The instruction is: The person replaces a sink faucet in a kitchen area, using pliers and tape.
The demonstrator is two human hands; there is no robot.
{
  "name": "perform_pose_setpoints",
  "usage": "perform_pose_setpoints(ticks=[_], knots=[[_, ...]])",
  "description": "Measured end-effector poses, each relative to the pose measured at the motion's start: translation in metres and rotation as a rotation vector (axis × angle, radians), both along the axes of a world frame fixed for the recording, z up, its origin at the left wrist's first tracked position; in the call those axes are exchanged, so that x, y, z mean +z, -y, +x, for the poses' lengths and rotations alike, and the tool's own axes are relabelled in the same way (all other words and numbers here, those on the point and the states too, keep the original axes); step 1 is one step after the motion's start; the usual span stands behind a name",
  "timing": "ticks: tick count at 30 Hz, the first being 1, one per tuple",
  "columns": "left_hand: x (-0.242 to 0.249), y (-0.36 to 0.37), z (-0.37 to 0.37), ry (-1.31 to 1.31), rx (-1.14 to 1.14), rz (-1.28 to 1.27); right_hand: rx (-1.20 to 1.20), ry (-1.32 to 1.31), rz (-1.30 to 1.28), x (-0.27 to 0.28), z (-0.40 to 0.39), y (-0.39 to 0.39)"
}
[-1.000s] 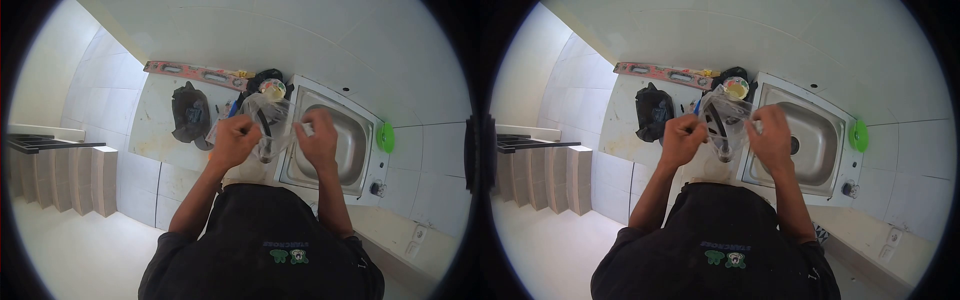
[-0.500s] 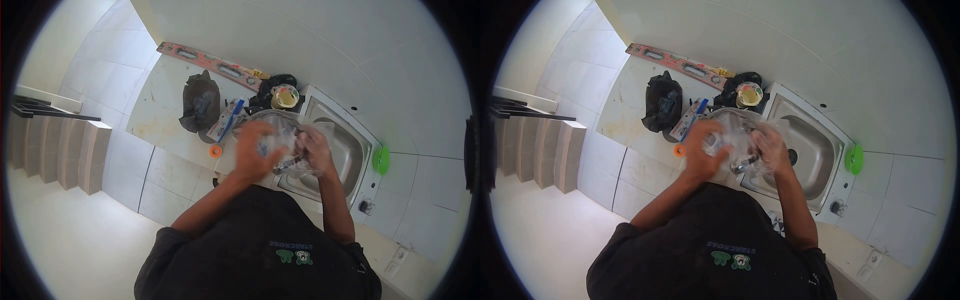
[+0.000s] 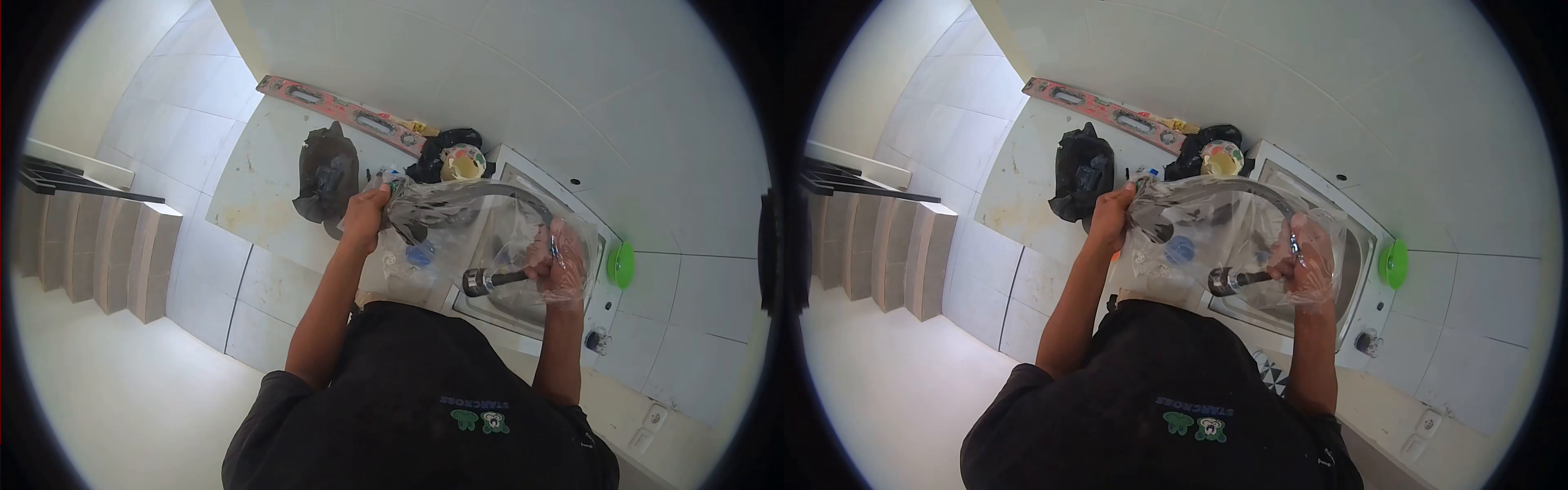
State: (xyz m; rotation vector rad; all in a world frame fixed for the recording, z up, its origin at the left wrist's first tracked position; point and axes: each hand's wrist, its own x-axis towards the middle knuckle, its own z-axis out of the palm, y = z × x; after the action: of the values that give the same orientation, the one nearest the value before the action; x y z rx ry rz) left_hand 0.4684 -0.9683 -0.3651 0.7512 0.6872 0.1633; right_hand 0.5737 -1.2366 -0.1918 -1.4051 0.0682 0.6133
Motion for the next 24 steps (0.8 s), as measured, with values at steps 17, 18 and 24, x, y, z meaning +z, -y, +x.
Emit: perform_pose_setpoints(ticks=[17,18,24], knots=[[0.009,0.004,0.025,0.331,-0.131,-0.208,0.228,0.184,-0.153,0.057,0.015,0.009],[0.008,0.001,0.024,0.331,-0.156,-0.162,0.306,0.231,-0.164,0.053,0.021,0.015],[0.001,-0.011,0.031,0.197,-0.114,0.015,0.583,0.674,-0.411,0.058,0.004,0.013]])
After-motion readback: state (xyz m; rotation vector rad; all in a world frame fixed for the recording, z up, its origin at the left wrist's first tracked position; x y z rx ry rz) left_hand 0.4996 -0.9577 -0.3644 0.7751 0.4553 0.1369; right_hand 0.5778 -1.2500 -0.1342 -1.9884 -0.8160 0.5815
